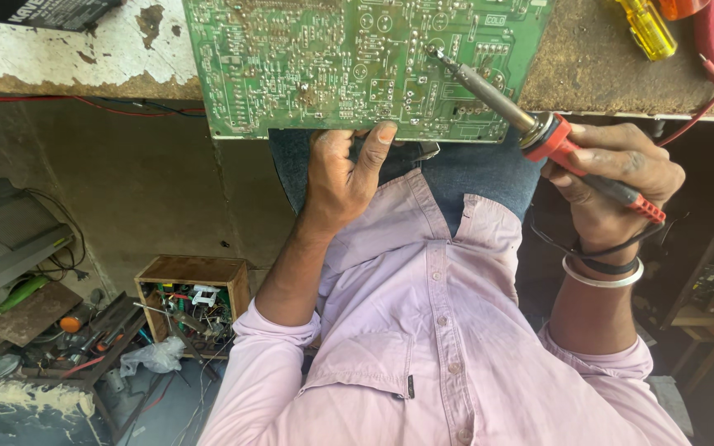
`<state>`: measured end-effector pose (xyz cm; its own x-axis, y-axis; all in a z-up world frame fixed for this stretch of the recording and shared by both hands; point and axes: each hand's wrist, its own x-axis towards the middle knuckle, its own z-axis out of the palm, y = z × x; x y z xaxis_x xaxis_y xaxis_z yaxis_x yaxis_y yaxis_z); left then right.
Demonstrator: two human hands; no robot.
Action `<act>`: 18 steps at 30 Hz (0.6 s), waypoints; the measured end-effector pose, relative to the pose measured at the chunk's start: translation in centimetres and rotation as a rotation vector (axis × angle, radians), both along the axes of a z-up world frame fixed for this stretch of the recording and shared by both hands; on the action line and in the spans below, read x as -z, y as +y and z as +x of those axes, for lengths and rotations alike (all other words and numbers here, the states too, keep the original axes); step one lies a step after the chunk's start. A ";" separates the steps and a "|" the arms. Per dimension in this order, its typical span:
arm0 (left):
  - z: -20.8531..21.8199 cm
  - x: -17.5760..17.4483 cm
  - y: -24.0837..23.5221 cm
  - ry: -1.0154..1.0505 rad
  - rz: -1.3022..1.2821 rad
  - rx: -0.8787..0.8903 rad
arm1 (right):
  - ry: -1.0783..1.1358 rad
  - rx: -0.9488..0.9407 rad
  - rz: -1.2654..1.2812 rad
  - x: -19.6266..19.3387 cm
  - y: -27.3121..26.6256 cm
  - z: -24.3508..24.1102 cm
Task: The person uses a soldering iron and a blue-handled tool to work on a green circuit board. They repeatedly apply the soldering iron to various points on the board while holding the board with their other hand. The person occasionally repositions the board and continues soldering different areas.
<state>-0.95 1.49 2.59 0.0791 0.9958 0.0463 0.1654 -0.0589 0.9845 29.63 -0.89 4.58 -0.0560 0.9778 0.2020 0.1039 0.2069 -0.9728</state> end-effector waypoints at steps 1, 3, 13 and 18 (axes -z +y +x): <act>0.0 0.0 0.0 -0.012 -0.001 0.002 | 0.038 0.004 -0.008 0.3 0.0 0.1; 0.0 0.1 0.1 -0.036 -0.002 0.006 | 0.138 0.017 -0.047 0.9 -0.3 0.1; 0.1 0.4 0.0 0.001 0.039 0.003 | 0.320 0.027 -0.091 2.4 -0.7 -0.5; 0.0 0.1 -0.1 -0.026 -0.048 0.012 | 0.273 0.033 -0.109 2.3 -1.2 -0.4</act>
<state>-0.96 1.43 2.47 0.0900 0.9959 0.0004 0.1392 -0.0130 0.9902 29.23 -2.09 2.32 0.0184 0.9949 0.0987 -0.1601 0.1004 -0.9820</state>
